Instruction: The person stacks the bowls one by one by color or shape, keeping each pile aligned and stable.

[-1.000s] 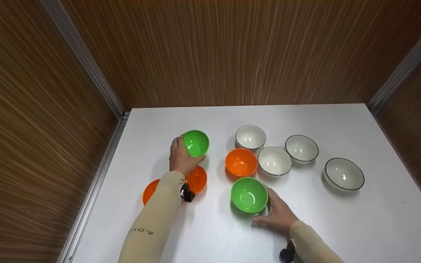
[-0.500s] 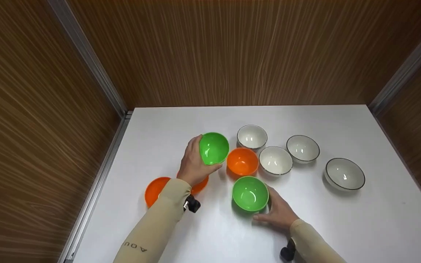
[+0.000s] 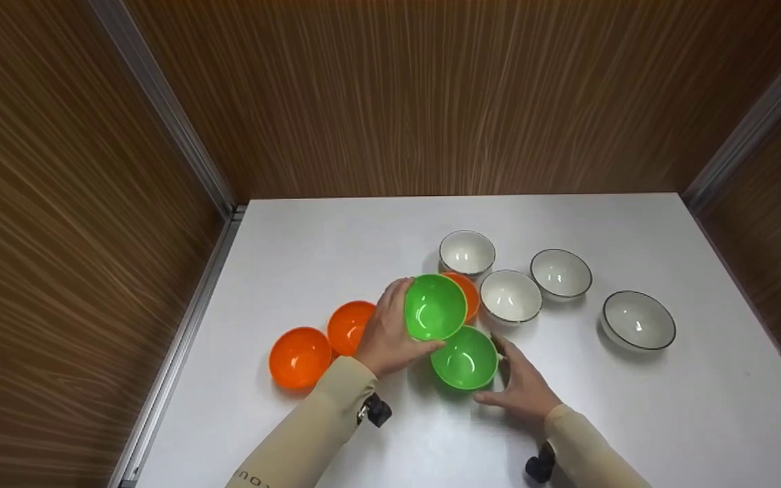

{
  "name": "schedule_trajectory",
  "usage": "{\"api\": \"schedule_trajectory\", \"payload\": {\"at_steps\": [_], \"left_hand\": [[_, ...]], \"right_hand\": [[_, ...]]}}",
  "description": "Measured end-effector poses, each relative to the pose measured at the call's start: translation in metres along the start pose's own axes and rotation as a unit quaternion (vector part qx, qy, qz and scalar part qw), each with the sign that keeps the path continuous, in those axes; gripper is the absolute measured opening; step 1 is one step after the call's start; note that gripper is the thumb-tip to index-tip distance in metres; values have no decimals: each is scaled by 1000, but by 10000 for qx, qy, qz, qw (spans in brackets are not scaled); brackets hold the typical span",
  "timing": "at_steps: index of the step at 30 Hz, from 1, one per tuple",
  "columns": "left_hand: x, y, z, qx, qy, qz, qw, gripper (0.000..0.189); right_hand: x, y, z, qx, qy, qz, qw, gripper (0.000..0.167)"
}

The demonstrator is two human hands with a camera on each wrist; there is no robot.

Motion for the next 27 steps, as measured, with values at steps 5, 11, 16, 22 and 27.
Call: {"api": "schedule_trajectory", "payload": {"at_steps": [5,11,16,22,27], "left_hand": [[13,-6,-5,172,153,-51,9997,109],[24,-12,-12,634,167,3,9978,107],[33,-14,-19,693,218,24,9974,108],[42,-17,-25,761,199,109,9968,109],[48,-17,-27,757,133,65,9970,109]], "right_hand": [[-15,13,0,-184,-307,54,9993,114],[-37,47,1,-476,-702,300,9959,94],[-45,64,2,-536,-790,366,9948,85],[-38,53,6,-342,-698,314,9965,81],[-38,53,6,-400,-735,329,9959,82]]}}
Point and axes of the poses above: each hand's wrist, its own z-axis towards the middle knuckle, its own x-axis out of the palm, y = z × x, the point moved 10 cm from there along z, towards the middle knuckle, and after that the axes turned 11 degrees about -z, right-handed, at the moved point
